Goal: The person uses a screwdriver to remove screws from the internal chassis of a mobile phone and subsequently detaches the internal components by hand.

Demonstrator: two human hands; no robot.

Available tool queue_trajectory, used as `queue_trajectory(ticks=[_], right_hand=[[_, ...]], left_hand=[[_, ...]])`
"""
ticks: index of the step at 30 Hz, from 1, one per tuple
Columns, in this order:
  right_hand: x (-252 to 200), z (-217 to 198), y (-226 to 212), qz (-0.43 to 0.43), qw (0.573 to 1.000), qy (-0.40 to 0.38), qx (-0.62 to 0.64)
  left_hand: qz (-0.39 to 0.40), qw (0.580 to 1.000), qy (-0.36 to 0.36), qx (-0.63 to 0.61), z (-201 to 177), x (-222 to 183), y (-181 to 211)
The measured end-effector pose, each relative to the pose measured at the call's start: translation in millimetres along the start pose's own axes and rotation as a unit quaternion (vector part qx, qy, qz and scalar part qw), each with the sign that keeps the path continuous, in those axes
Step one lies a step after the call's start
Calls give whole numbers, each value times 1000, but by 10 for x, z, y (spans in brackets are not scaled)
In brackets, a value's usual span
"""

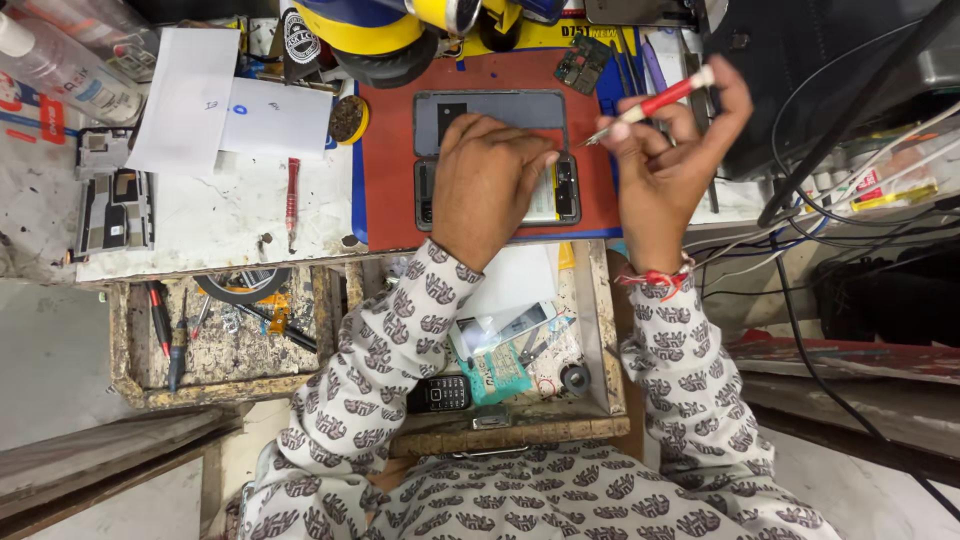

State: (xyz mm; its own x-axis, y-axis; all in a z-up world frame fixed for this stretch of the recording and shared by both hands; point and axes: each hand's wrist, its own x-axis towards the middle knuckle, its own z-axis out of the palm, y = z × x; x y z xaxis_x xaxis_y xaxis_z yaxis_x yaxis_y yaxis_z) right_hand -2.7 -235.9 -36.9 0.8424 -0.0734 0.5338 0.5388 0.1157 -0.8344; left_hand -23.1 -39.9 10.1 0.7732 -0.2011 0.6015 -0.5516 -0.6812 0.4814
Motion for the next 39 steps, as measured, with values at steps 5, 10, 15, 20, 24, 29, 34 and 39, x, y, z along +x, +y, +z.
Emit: queue_trajectory(ticks=[5,10,15,20,24,29,34,39], right_hand=[[6,-20,-36,62,997,7,-36],[-198,-26,-236,47,983,1,-179],[-251,20,-426,-20,946,-20,-322],[-246,49,-453,-16,949,-17,-316],[-263,56,-421,-21,949,-14,-314],[-257,43,-413,-17,953,-7,-303],[-284,45,-426,-3,959,8,-282],[-299,176,-403,0,989,24,-148]], left_hand=[[-18,999,-42,7,-14,-52,14],[1,999,-40,1,-29,-105,-12],[16,999,-34,-1,-9,-56,-1],[-5,997,-79,3,-10,-4,9],[14,999,-34,12,3,-85,46],[-22,1000,-10,2,-20,-222,154],[-10,1000,1,9,-10,-299,240],[-39,985,-16,-167,40,-294,321]])
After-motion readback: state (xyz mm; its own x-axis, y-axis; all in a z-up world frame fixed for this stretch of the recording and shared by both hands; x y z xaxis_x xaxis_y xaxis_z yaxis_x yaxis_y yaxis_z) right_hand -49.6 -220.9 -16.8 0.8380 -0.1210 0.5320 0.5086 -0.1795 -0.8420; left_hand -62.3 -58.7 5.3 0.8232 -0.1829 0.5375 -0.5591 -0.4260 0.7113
